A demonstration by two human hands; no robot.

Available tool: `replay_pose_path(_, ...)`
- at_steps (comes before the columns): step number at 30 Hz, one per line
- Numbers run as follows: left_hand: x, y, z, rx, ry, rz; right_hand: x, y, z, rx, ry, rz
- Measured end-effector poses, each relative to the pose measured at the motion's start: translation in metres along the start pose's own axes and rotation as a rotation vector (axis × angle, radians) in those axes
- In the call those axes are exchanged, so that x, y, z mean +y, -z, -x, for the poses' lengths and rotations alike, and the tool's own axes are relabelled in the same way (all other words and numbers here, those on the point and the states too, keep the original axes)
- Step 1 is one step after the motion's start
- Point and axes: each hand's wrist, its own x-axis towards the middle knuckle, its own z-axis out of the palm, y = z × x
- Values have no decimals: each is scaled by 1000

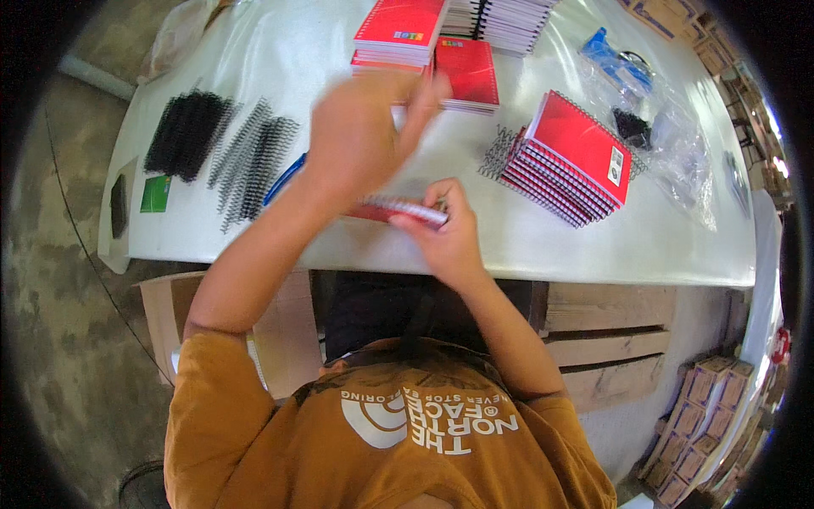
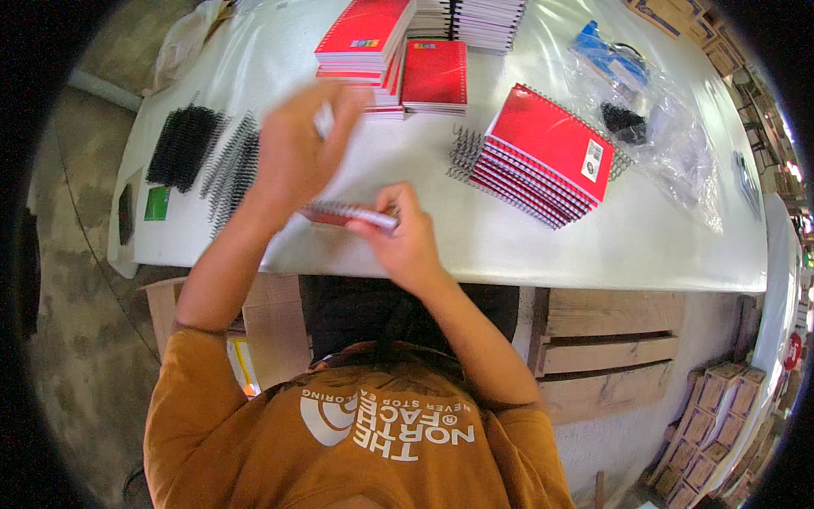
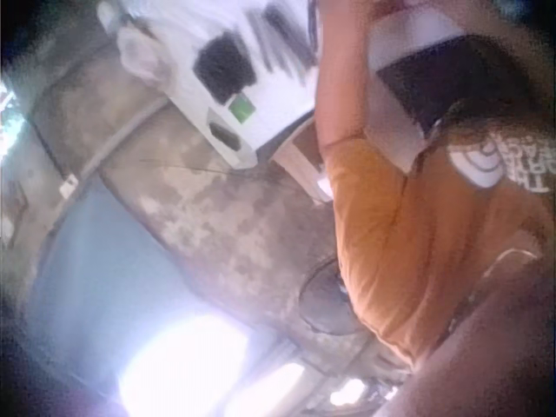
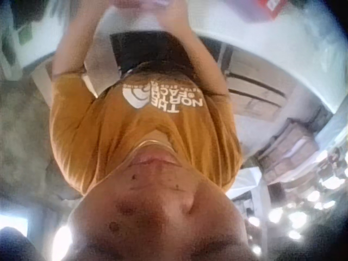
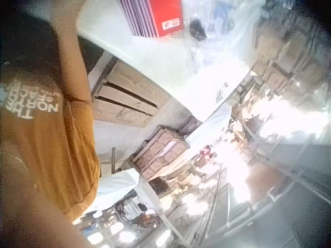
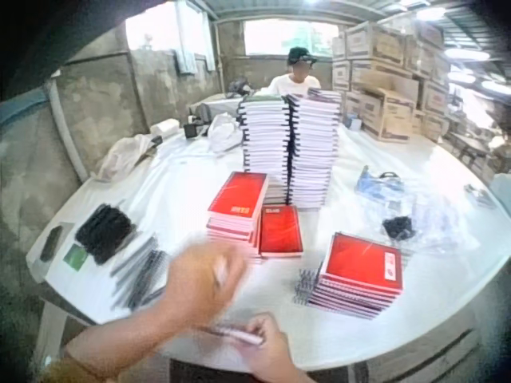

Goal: The person threads plastic spiral coils through the punched margins of red notebooks and uses pliers to trim or bend the coil ends.

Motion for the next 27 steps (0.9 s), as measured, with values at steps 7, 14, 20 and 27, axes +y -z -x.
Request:
replay_pose_path(7,-22,-36,61,-25,-204,-105,10,3,-13,-115,134,-306)
replay_pose_path(14,-27,-20,53,414,-298,-185,10,4,-4,-228,290,-11)
replay_pose_path(20,-24,-38,170,-115,-643,-278,0,9,6,-229,192,-56)
replay_pose_path(27,-18,-51,149,-33,-382,-51,8,5,4,-167,316,107)
